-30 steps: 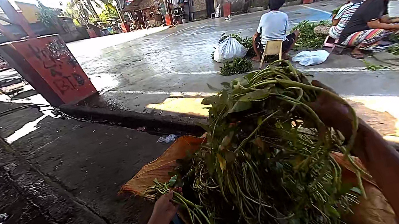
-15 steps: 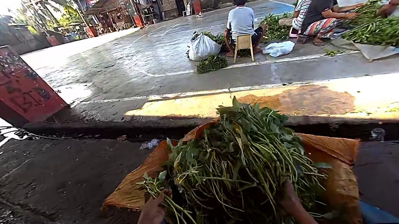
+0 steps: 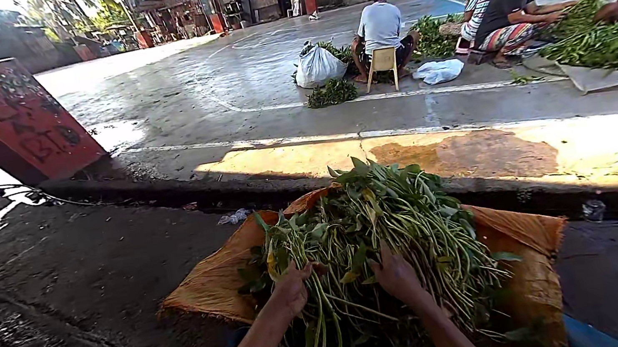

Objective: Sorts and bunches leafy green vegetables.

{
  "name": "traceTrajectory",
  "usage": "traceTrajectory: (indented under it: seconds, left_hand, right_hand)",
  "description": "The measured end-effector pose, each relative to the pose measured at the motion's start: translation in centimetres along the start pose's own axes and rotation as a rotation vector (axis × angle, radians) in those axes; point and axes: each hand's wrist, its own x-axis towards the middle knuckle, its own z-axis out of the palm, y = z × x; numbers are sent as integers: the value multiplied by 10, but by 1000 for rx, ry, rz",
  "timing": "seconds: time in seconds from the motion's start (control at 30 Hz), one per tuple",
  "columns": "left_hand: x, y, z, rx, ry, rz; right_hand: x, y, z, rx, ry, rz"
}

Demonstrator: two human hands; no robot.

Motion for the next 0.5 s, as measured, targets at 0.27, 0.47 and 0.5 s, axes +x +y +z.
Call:
traceTrajectory:
  seconds: [0.27,0.47,0.5]
  left_hand:
    - [8,-19,-11,7,-97,-57]
    - [6,-24,-6,-26,-135,-45]
    - [6,-25,-6,-31,-137,-33]
  right_hand:
    - [-51,21,65,559,370,-360]
    - [-63,39,91,591,551,-521]
    - [-63,41,94,581,560,-529]
